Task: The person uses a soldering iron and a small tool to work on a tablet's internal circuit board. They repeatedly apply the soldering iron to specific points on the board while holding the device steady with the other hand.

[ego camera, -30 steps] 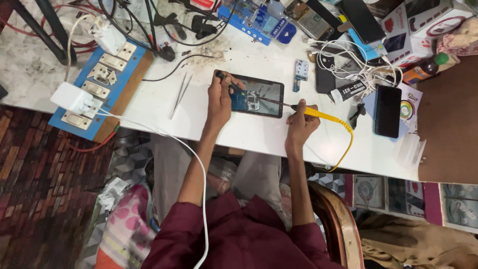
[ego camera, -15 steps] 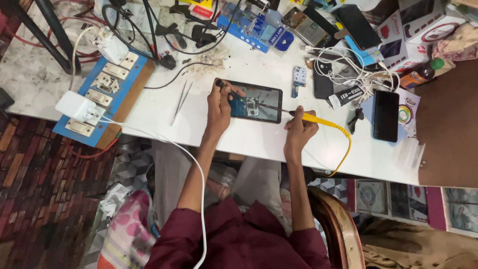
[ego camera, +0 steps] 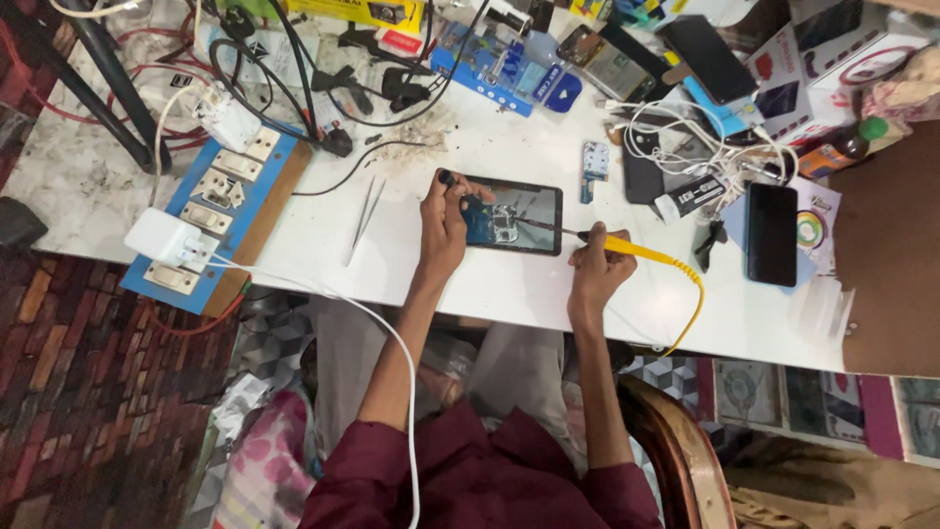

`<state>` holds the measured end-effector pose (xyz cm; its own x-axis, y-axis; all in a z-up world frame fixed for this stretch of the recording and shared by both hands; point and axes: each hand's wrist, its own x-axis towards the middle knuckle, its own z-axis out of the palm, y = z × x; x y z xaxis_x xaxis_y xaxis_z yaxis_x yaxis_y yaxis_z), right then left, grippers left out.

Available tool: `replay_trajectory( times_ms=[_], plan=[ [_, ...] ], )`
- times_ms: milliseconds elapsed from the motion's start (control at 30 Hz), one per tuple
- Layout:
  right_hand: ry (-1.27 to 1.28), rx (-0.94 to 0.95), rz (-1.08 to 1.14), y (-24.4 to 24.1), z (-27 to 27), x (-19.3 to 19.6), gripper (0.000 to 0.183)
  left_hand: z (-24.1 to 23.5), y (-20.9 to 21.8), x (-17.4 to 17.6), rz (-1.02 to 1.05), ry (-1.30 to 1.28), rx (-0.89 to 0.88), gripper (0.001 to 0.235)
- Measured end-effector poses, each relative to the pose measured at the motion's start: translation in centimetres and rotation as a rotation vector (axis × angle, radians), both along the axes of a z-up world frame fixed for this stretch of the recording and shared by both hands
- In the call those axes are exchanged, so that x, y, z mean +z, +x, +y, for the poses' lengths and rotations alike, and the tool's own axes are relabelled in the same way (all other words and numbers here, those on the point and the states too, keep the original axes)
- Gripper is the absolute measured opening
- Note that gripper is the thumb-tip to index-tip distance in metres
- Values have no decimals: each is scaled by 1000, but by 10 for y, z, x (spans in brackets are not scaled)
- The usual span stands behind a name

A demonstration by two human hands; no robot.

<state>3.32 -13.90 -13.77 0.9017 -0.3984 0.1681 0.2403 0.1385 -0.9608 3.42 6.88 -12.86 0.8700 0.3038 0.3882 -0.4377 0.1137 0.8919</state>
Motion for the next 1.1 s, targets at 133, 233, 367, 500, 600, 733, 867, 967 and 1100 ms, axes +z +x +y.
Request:
replay_trajectory(
  times_ms=[133,233,367,500,600,733,867,967,1100],
  plan=[
    [-11,2,-27,1,-2,0,31,2,2,1,19,-4,3,28],
    [-7,-12,-6,0,-1,0,30,4,-2,-8,7,-105,47,28],
    [-30,-43,47,0,0,4,30,7,-12,-20,-85,-299,293,26],
    [33,6,13,0,-1,2,30,34,-33,-17,251,12,441,30],
    [29,8,17,1,-2,2,29,47,-42,4,471,571,376,33],
    [-27,-16,41,0,-1,7,31,23,-43,38,596,844,336,46],
    [-47,-39,72,-3,0,9,30,0,-44,55,636,973,410,55],
    [19,-5,-5,-3,0,10,31,-3,-49,56,713,1010,364,56],
    [-12,-19,19,-2,0,12,31,-3,-50,54,754,951,371,52]
  ],
)
